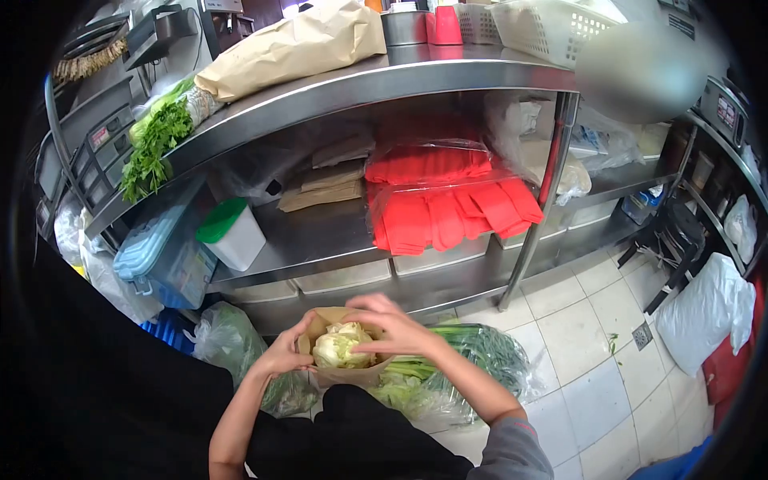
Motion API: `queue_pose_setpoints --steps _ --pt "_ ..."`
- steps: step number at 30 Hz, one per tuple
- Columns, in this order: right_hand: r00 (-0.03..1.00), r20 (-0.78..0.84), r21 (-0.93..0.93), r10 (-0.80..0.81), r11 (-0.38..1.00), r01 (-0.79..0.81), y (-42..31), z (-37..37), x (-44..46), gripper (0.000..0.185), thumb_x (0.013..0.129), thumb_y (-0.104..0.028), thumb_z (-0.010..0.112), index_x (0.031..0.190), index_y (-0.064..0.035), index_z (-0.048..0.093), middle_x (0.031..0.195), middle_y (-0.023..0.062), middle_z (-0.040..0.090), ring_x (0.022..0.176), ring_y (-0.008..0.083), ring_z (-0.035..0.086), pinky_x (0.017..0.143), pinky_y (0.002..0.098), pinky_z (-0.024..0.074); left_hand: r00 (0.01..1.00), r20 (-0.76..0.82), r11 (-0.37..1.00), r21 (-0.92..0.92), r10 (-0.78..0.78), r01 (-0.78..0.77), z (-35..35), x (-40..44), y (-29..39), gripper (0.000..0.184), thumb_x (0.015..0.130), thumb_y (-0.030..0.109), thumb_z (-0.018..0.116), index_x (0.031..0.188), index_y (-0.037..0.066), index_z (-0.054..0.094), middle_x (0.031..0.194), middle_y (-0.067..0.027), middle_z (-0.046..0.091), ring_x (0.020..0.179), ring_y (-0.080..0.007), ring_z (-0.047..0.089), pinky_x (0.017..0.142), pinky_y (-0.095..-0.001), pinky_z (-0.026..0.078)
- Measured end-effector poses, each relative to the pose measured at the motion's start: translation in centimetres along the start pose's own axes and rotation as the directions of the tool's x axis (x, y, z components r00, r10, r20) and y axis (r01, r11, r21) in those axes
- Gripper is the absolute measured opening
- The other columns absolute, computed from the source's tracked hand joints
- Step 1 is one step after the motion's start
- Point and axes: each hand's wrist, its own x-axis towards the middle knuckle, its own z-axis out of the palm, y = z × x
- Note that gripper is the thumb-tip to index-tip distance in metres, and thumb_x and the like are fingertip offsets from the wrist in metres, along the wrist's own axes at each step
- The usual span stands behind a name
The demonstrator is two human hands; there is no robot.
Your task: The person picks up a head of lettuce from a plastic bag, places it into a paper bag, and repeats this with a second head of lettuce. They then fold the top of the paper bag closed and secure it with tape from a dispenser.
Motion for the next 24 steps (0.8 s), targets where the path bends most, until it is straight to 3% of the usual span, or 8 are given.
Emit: queue_pose_setpoints --steps 4,7,9,10,12,15,16,24 --pt "0.997 -0.080 0.319 0.020 0.948 0.007 2.0 0.3 -2.9 0.059 0.075 -0.040 0.069 0.123 -0.0105 0.054 0.144 0.0162 0.026 0.135 0.0371 0.020 0.107 0.0475 0.0206 0.998 -0.046 0.999 -0.028 -0.040 0.039 -1.0 -1.4 2.3 0.089 0.069 -0.015 0.054 0.145 0.010 0.013 0.133 -0.0120 0.042 0.075 -0.0145 0.062 0.062 -0.0261 0.054" --pt "0.883 -0.443 -0.083 -0.154 0.988 0.131 -3.1 -5.0 -0.3 0.058 0.077 -0.036 0.068 0.126 -0.0100 0.052 0.145 0.0168 0.027 0.136 0.0350 0.020 0.109 0.0475 0.0164 0.994 -0.113 0.998 -0.057 -0.015 0.008 -2.3 -1.9 2.8 0.088 0.069 -0.015 0.053 0.145 0.010 0.016 0.126 -0.0108 0.049 0.065 -0.0115 0.060 0.062 -0.0270 0.055" --pt "0.561 -0.683 -0.479 -0.468 0.866 0.140 -5.9 -12.6 3.0 0.044 0.083 -0.024 0.058 0.124 -0.0071 0.053 0.136 0.0153 0.042 0.134 0.0346 0.027 0.109 0.0502 0.0076 0.988 -0.153 0.999 -0.044 -0.015 0.008 -2.5 -2.6 3.9 0.088 0.068 -0.015 0.053 0.145 0.009 0.016 0.124 -0.0104 0.051 0.060 -0.0099 0.057 0.062 -0.0271 0.055" --pt "0.334 -0.728 -0.622 -0.599 0.782 0.048 -6.9 -16.6 5.0 0.036 0.087 -0.018 0.052 0.120 -0.0058 0.056 0.130 0.0137 0.050 0.132 0.0348 0.032 0.109 0.0509 0.0055 0.978 -0.204 0.996 -0.081 -0.049 0.032 -2.2 -2.9 4.6 0.087 0.066 -0.017 0.051 0.144 0.006 0.018 0.106 -0.0066 0.060 0.053 -0.0076 0.052 0.059 -0.0253 0.055" --pt "0.238 -0.632 -0.774 -0.738 0.581 -0.252 -5.9 -23.1 10.1 0.026 0.090 -0.023 0.049 0.107 -0.0082 0.061 0.116 0.0093 0.058 0.120 0.0287 0.044 0.106 0.0511 0.0150 0.970 -0.238 0.993 -0.116 -0.045 0.018 -2.3 -3.2 4.4 0.088 0.064 -0.016 0.051 0.143 0.004 0.018 0.106 -0.0065 0.059 0.053 -0.0067 0.052 0.058 -0.0247 0.054" --pt "0.526 -0.672 -0.739 -0.521 0.437 -0.512 -3.5 -25.2 12.7 0.025 0.091 -0.029 0.047 0.095 -0.0109 0.064 0.095 0.0044 0.063 0.100 0.0228 0.055 0.103 0.0451 0.0261 0.962 -0.268 0.997 -0.073 -0.054 0.036 -3.2 -3.4 4.1 0.088 0.065 -0.016 0.050 0.144 0.005 0.018 0.121 -0.0095 0.052 0.057 -0.0078 0.053 0.059 -0.0256 0.054" --pt "0.478 -0.561 -0.824 -0.676 0.396 -0.406 -2.7 -25.7 12.8 0.027 0.091 -0.031 0.048 0.089 -0.0091 0.063 0.083 0.0040 0.062 0.087 0.0230 0.056 0.097 0.0412 0.0317 0.961 -0.271 0.997 -0.057 -0.056 0.042 -3.4 -3.3 3.4 0.088 0.065 -0.016 0.050 0.144 0.006 0.017 0.127 -0.0106 0.049 0.059 -0.0083 0.054 0.060 -0.0263 0.054" --pt "0.334 -0.684 -0.728 -0.649 0.579 -0.367 -1.2 -25.3 13.9 0.027 0.091 -0.024 0.043 0.088 -0.0062 0.063 0.088 0.0065 0.061 0.087 0.0238 0.054 0.096 0.0405 0.0285 0.941 -0.312 0.980 -0.185 -0.128 0.072 -3.4 -2.6 2.4 0.096 0.059 -0.020 0.050 0.144 0.005 0.015 0.135 -0.0099 0.042 0.068 -0.0118 0.054 0.050 -0.0236 0.045"
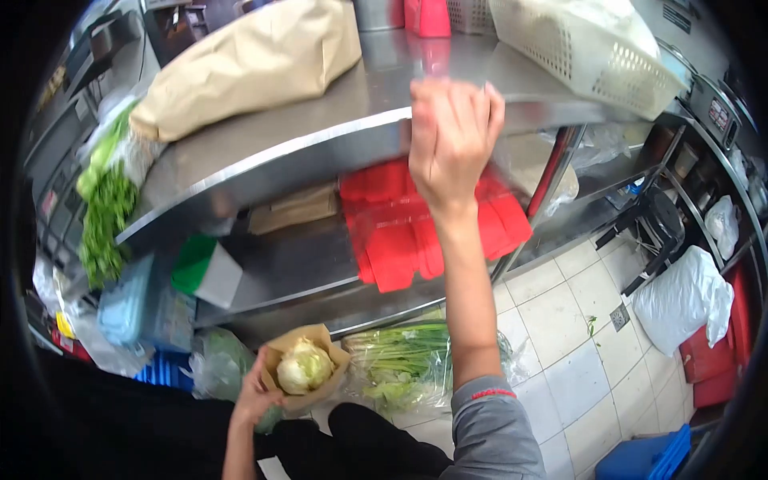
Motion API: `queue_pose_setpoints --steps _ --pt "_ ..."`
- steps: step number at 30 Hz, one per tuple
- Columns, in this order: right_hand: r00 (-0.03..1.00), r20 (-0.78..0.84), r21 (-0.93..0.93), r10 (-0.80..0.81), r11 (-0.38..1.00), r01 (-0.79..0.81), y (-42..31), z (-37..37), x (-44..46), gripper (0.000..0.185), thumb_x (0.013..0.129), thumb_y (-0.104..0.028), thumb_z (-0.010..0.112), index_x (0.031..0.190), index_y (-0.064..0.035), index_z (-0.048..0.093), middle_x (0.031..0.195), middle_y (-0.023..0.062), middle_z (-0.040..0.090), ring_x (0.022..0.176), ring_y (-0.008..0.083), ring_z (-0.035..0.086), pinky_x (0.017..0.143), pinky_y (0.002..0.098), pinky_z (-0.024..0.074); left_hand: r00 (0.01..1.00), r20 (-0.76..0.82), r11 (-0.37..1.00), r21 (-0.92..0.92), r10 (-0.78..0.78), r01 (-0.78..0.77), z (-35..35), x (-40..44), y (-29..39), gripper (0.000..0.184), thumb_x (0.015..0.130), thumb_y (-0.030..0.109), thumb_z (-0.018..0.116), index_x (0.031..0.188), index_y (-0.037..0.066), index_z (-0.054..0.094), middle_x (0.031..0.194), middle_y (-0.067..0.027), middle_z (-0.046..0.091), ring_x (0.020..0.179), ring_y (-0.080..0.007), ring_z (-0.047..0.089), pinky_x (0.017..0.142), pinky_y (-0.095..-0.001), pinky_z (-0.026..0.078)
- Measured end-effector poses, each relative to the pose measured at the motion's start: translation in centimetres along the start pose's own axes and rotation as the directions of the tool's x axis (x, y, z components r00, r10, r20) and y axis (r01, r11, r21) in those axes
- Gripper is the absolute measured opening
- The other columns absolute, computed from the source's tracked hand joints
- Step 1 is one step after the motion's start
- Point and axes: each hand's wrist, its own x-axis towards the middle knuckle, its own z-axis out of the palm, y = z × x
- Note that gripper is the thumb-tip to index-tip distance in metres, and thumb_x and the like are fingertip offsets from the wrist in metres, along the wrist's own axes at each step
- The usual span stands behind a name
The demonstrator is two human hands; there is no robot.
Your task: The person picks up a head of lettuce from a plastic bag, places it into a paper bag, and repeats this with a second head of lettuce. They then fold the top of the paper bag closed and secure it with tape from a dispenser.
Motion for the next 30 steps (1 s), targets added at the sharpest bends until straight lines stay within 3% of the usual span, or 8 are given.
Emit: queue_pose_setpoints --steps 3,7,16,21,24,27,29,30 --pt "0.990 0.106 -0.002 0.098 0.995 -0.098 -0.7 -0.6 0.4 0.036 0.093 -0.027 0.036 0.097 -0.0048 0.065 0.096 0.0089 0.063 0.095 0.0254 0.055 0.101 0.0427 0.0245 0.999 0.030 0.995 -0.087 -0.036 0.039 1.3 -1.2 2.6 0.095 0.059 -0.016 0.053 0.144 0.004 0.017 0.136 -0.0141 0.040 0.088 -0.0164 0.057 0.055 -0.0230 0.048" --pt "0.961 0.184 -0.014 0.205 0.978 -0.206 -1.3 -1.0 0.7 0.044 0.095 -0.029 0.031 0.098 -0.0052 0.067 0.102 0.0072 0.064 0.101 0.0232 0.055 0.104 0.0429 0.0213 0.998 0.005 0.996 0.050 0.070 -0.070 2.9 -2.7 4.8 0.093 0.058 -0.014 0.056 0.142 -0.003 0.017 0.146 -0.0196 0.021 0.129 -0.0268 0.032 0.090 -0.0276 0.043" --pt "0.823 0.550 -0.072 0.141 0.990 -0.121 0.3 -3.5 1.5 0.042 0.092 -0.036 0.036 0.116 -0.0101 0.060 0.120 0.0051 0.056 0.113 0.0199 0.047 0.106 0.0428 0.0143 0.986 0.152 0.998 -0.025 0.068 -0.065 8.1 -7.7 19.7 0.091 0.064 -0.014 0.055 0.143 -0.001 0.013 0.147 -0.0176 0.017 0.129 -0.0218 0.029 0.084 -0.0256 0.047" --pt "0.596 0.760 -0.069 0.258 0.945 -0.320 -0.9 -5.6 5.3 0.044 0.088 -0.033 0.046 0.127 -0.0133 0.051 0.129 0.0047 0.050 0.118 0.0211 0.044 0.106 0.0441 0.0142 0.980 0.198 0.990 -0.137 0.012 0.016 10.0 -12.3 29.1 0.091 0.064 -0.014 0.054 0.144 0.002 0.013 0.142 -0.0165 0.029 0.107 -0.0205 0.052 0.065 -0.0256 0.052" --pt "0.477 0.834 -0.047 0.276 0.898 -0.438 -0.9 -6.5 7.6 0.048 0.086 -0.028 0.052 0.131 -0.0119 0.046 0.132 0.0079 0.047 0.123 0.0248 0.041 0.107 0.0464 0.0161 0.976 0.211 0.953 -0.283 -0.050 0.110 10.3 -15.0 33.9 0.096 0.062 -0.016 0.051 0.145 0.008 0.012 0.127 -0.0133 0.047 0.061 -0.0112 0.055 0.051 -0.0240 0.047" --pt "0.309 0.885 0.001 0.349 0.660 -0.751 -0.7 -8.6 10.7 0.051 0.089 -0.029 0.052 0.134 -0.0080 0.040 0.133 0.0119 0.046 0.126 0.0284 0.038 0.108 0.0451 0.0189 0.981 0.182 0.965 -0.241 -0.062 0.106 10.5 -17.8 37.8 0.097 0.060 -0.016 0.051 0.146 0.009 0.013 0.122 -0.0117 0.050 0.065 -0.0113 0.055 0.050 -0.0227 0.046" --pt "-0.037 0.887 0.009 0.459 -0.098 -0.995 -1.4 -11.6 13.6 0.060 0.090 -0.032 0.054 0.139 -0.0071 0.030 0.138 0.0156 0.040 0.131 0.0263 0.033 0.108 0.0412 0.0220 0.988 0.151 0.963 -0.264 -0.016 0.056 11.0 -19.4 39.3 0.095 0.061 -0.015 0.050 0.145 0.008 0.015 0.120 -0.0113 0.051 0.066 -0.0108 0.056 0.051 -0.0224 0.046" --pt "-0.080 0.934 -0.065 0.347 -0.055 -0.996 -1.6 -13.7 13.5 0.062 0.090 -0.032 0.053 0.141 -0.0074 0.026 0.139 0.0166 0.038 0.132 0.0255 0.031 0.108 0.0398 0.0229 0.991 0.136 0.971 -0.234 -0.007 0.039 11.1 -20.0 40.0 0.094 0.061 -0.015 0.050 0.145 0.008 0.015 0.119 -0.0112 0.052 0.066 -0.0109 0.056 0.052 -0.0224 0.047"
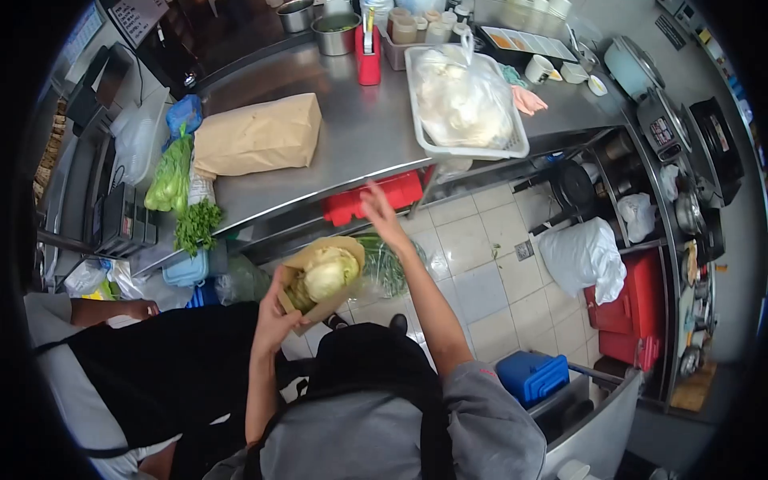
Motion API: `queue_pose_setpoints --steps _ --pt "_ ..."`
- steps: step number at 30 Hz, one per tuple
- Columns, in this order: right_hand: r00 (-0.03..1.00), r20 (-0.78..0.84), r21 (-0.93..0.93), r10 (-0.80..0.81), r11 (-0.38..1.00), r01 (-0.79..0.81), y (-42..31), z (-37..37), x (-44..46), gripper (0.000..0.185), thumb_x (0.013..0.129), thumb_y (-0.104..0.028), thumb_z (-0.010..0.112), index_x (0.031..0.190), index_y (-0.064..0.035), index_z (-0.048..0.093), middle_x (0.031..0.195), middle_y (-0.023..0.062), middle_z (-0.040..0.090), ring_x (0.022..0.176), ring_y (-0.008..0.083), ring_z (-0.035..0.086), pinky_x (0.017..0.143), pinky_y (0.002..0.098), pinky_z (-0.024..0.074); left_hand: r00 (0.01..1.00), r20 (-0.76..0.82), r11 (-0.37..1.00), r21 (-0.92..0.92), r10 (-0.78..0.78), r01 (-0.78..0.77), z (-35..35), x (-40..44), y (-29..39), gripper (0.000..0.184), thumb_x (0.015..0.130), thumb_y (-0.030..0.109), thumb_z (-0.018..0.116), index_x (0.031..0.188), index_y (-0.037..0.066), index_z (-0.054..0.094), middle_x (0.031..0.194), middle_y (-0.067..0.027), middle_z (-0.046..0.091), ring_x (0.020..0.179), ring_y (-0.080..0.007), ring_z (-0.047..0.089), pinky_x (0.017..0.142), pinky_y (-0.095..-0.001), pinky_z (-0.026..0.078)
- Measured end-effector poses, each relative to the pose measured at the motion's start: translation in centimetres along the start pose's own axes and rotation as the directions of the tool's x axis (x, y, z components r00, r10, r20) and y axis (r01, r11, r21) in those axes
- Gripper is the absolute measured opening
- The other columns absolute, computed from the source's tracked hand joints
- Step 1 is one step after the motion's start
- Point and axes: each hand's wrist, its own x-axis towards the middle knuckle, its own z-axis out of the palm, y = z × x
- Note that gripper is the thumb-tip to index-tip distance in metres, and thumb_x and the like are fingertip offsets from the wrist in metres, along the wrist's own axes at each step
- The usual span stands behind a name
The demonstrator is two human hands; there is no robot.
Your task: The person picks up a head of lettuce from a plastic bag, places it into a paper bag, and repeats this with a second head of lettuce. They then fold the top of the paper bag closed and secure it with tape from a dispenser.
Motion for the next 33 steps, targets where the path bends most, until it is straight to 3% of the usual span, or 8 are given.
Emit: queue_pose_setpoints --steps 4,7,10,17,22,26,28,33 --pt "0.928 0.232 -0.221 0.293 0.945 -0.243 1.5 0.6 -8.2 0.058 0.094 -0.031 0.047 0.143 -0.0075 0.023 0.147 0.0164 0.025 0.137 0.0228 0.019 0.108 0.0354 0.0225 1.000 -0.019 0.999 0.036 -0.016 0.017 1.8 -1.9 2.4 0.091 0.062 -0.015 0.049 0.145 0.007 0.017 0.117 -0.0112 0.052 0.066 -0.0109 0.056 0.053 -0.0224 0.047" --pt "0.985 0.169 -0.058 0.037 0.998 -0.027 1.7 3.2 -9.0 0.044 0.097 -0.026 0.043 0.133 -0.0017 0.040 0.130 0.0117 0.048 0.120 0.0158 0.043 0.099 0.0288 0.0351 1.000 -0.012 0.998 0.055 -0.005 0.006 2.4 -2.6 4.1 0.090 0.062 -0.016 0.048 0.144 0.007 0.018 0.124 -0.0123 0.050 0.068 -0.0110 0.058 0.055 -0.0234 0.050" --pt "0.983 0.091 -0.094 0.157 0.984 -0.148 -2.2 4.0 -8.2 0.035 0.097 -0.026 0.041 0.112 0.0026 0.057 0.104 0.0070 0.062 0.096 0.0108 0.054 0.085 0.0257 0.0423 0.999 -0.018 0.999 -0.005 0.031 -0.031 2.3 -2.7 6.6 0.089 0.063 -0.019 0.046 0.144 0.005 0.019 0.137 -0.0126 0.040 0.077 -0.0139 0.062 0.060 -0.0253 0.054" --pt "0.967 -0.134 0.126 -0.215 0.965 0.232 -17.9 4.8 0.9 0.036 0.097 -0.030 0.042 0.086 -0.0005 0.059 0.074 -0.0020 0.056 0.070 0.0051 0.045 0.064 0.0235 0.0407 0.982 -0.084 0.982 -0.066 0.171 -0.176 2.5 -1.4 15.8 0.081 0.068 -0.015 0.045 0.143 0.004 0.019 0.127 -0.0094 0.050 0.056 -0.0062 0.053 0.062 -0.0255 0.055" --pt "0.850 -0.093 -0.255 -0.519 0.838 0.483 -24.6 1.9 13.6 0.036 0.097 -0.030 0.043 0.080 -0.0023 0.059 0.068 -0.0049 0.053 0.064 0.0034 0.045 0.059 0.0217 0.0386 0.916 -0.054 0.834 -0.395 0.397 -0.385 4.8 5.8 18.1 0.080 0.076 -0.012 0.049 0.144 0.011 0.015 0.126 -0.0116 0.049 0.072 -0.0118 0.061 0.074 -0.0340 0.056" --pt "0.851 0.109 -0.533 -0.514 0.692 0.487 -27.7 1.5 23.2 0.038 0.095 -0.030 0.043 0.080 0.0011 0.058 0.066 0.0085 0.055 0.064 0.0157 0.050 0.062 0.0303 0.0410 0.914 -0.141 0.785 -0.474 0.379 -0.399 7.4 14.1 17.4 0.080 0.079 -0.009 0.049 0.145 0.013 0.009 0.086 -0.0013 0.052 0.057 -0.0073 0.050 0.081 -0.0408 0.054" --pt "0.839 0.108 -0.595 -0.534 0.642 0.485 -24.6 1.8 28.0 0.040 0.093 -0.033 0.043 0.080 0.0018 0.058 0.071 0.0188 0.060 0.069 0.0310 0.058 0.067 0.0379 0.0431 0.922 -0.204 0.795 -0.467 0.328 -0.387 7.3 18.1 16.4 0.079 0.080 -0.009 0.048 0.145 0.012 0.007 0.085 -0.0016 0.052 0.057 -0.0075 0.049 0.081 -0.0400 0.054" --pt "0.889 0.289 -0.675 -0.355 0.583 0.452 -15.9 5.7 31.8 0.041 0.092 -0.040 0.041 0.090 -0.0059 0.063 0.087 0.0191 0.064 0.090 0.0351 0.060 0.079 0.0473 0.0430 0.956 -0.233 0.816 -0.509 0.178 -0.275 5.4 23.5 12.2 0.077 0.082 -0.009 0.045 0.144 0.010 0.004 0.088 -0.0037 0.052 0.059 -0.0079 0.048 0.079 -0.0374 0.056"
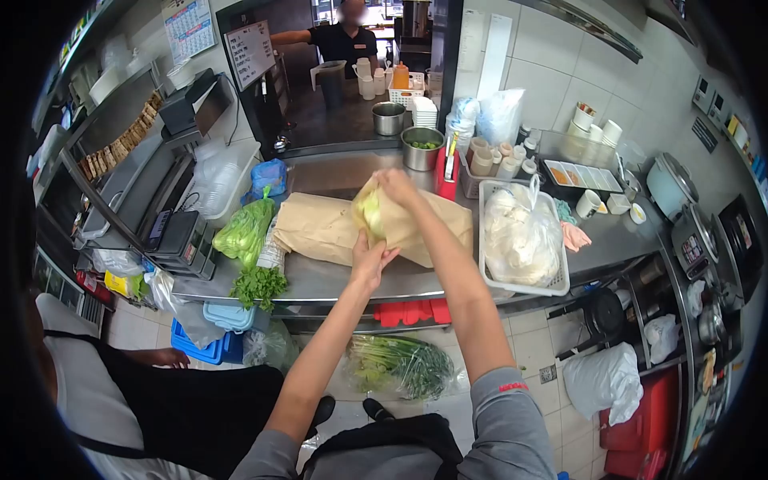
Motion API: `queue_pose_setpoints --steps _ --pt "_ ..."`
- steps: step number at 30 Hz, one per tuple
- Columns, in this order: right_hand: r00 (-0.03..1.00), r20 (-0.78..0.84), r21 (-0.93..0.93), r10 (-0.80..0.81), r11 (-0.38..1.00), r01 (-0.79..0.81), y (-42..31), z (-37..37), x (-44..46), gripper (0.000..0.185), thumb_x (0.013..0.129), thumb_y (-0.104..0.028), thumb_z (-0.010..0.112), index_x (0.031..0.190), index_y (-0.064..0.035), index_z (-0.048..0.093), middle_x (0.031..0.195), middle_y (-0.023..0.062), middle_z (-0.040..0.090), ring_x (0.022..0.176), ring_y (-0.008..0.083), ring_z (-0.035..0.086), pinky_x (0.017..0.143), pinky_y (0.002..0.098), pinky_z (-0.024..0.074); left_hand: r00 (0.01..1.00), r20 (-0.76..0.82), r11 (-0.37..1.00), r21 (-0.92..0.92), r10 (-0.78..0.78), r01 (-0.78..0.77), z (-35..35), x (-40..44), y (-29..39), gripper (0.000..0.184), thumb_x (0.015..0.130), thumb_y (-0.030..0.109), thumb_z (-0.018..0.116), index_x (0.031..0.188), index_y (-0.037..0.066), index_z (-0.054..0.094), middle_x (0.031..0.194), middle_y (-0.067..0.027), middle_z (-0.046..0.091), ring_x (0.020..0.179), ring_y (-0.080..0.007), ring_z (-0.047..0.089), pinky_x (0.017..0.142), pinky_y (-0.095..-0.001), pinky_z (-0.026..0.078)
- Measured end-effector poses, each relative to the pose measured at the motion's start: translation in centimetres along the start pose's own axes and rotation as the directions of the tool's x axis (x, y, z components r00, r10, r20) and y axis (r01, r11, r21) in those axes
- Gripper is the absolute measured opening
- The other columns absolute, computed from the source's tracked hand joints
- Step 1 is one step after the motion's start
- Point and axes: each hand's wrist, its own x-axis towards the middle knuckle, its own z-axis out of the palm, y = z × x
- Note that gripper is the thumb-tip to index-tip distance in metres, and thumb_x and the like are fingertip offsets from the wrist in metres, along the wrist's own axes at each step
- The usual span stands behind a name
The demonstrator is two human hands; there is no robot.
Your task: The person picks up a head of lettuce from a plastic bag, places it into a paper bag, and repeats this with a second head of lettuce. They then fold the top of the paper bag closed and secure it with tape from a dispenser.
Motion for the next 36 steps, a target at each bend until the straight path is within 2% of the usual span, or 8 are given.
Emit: queue_pose_setpoints --steps 6,9,14,18,21,26,31,36 --pt "0.996 -0.030 -0.088 0.080 0.993 -0.083 -0.5 2.7 1.1 0.040 0.090 -0.046 0.043 0.099 -0.0133 0.064 0.094 0.0158 0.065 0.096 0.0332 0.059 0.092 0.0535 0.0348 0.998 -0.023 0.998 0.014 -0.056 0.057 -4.0 1.5 -0.6 0.071 0.083 -0.006 0.045 0.144 0.006 0.009 0.091 -0.0070 0.053 0.070 -0.0139 0.055 0.079 -0.0396 0.056" --pt "0.962 -0.264 -0.145 -0.062 0.989 0.024 -0.3 3.4 0.6 0.045 0.085 -0.049 0.050 0.109 -0.0115 0.060 0.117 0.0129 0.055 0.113 0.0316 0.047 0.098 0.0660 0.0158 0.996 -0.027 0.996 0.012 -0.090 0.090 -4.5 0.9 -0.2 0.066 0.089 0.023 0.056 0.141 0.004 0.020 0.115 -0.0109 0.052 0.088 -0.0218 0.060 0.081 -0.0373 0.054" --pt "0.842 -0.445 0.216 -0.305 0.876 0.432 -9.0 -2.9 -11.1 0.026 0.084 -0.008 0.057 0.108 0.0016 0.056 0.110 0.0164 0.055 0.107 0.0313 0.050 0.093 0.0377 0.0377 0.982 -0.004 0.977 0.094 0.191 -0.189 -6.4 -3.5 0.0 0.056 0.094 0.037 0.047 0.138 0.006 0.032 0.131 -0.0094 0.046 0.105 -0.0225 0.057 0.089 -0.0370 0.046" --pt "0.836 -0.067 0.601 -0.544 0.647 0.469 -4.1 0.0 -24.9 0.018 0.088 -0.005 0.049 0.100 0.0062 0.058 0.077 0.0133 0.063 0.067 0.0229 0.062 0.069 0.0315 0.0493 0.910 -0.331 0.968 0.089 0.250 -0.234 -13.2 -9.6 -7.2 0.050 0.093 0.034 0.049 0.134 0.008 0.040 0.127 -0.0071 0.051 0.106 -0.0205 0.055 0.088 -0.0340 0.045" --pt "0.830 0.553 0.549 -0.076 0.783 -0.293 4.4 7.4 -34.6 0.030 0.086 -0.009 0.059 0.113 0.0022 0.053 0.091 0.0144 0.062 0.076 0.0185 0.063 0.068 0.0278 0.0486 0.703 -0.706 0.990 0.142 0.086 0.022 -20.6 -16.3 -20.5 0.042 0.092 0.032 0.051 0.128 0.010 0.049 0.118 -0.0049 0.057 0.100 -0.0168 0.056 0.083 -0.0291 0.045" --pt "0.482 0.740 0.096 0.469 0.635 -0.766 23.3 20.8 -52.4 0.094 0.072 -0.038 0.075 0.142 -0.0091 0.020 0.128 0.0277 0.044 0.114 0.0326 0.051 0.089 0.0379 0.0451 0.466 -0.758 0.842 -0.199 -0.457 0.501 -24.5 -28.0 -43.3 0.043 0.081 0.019 0.062 0.122 0.011 0.052 0.094 -0.0040 0.060 0.081 -0.0138 0.058 0.068 -0.0279 0.048" --pt "0.526 0.720 -0.208 0.454 0.863 -0.460 28.5 30.4 -59.3 0.131 0.056 -0.036 0.085 0.144 -0.0203 -0.012 0.148 0.0257 -0.002 0.135 0.0436 0.013 0.106 0.0500 0.0245 0.543 -0.638 0.821 -0.278 -0.545 0.498 -24.1 -30.7 -52.1 0.048 0.086 0.019 0.058 0.130 0.008 0.043 0.117 -0.0084 0.055 0.105 -0.0196 0.056 0.082 -0.0324 0.047" --pt "0.314 0.543 -0.575 0.779 0.618 -0.536 28.1 41.3 -58.5 0.145 0.045 -0.035 0.090 0.138 -0.0399 -0.022 0.144 0.0149 -0.031 0.136 0.0441 -0.004 0.099 0.0661 0.0226 0.579 -0.663 0.875 -0.289 -0.475 0.389 -24.8 -30.1 -52.3 0.044 0.088 0.018 0.058 0.129 0.009 0.046 0.119 -0.0064 0.055 0.104 -0.0162 0.057 0.083 -0.0296 0.046"
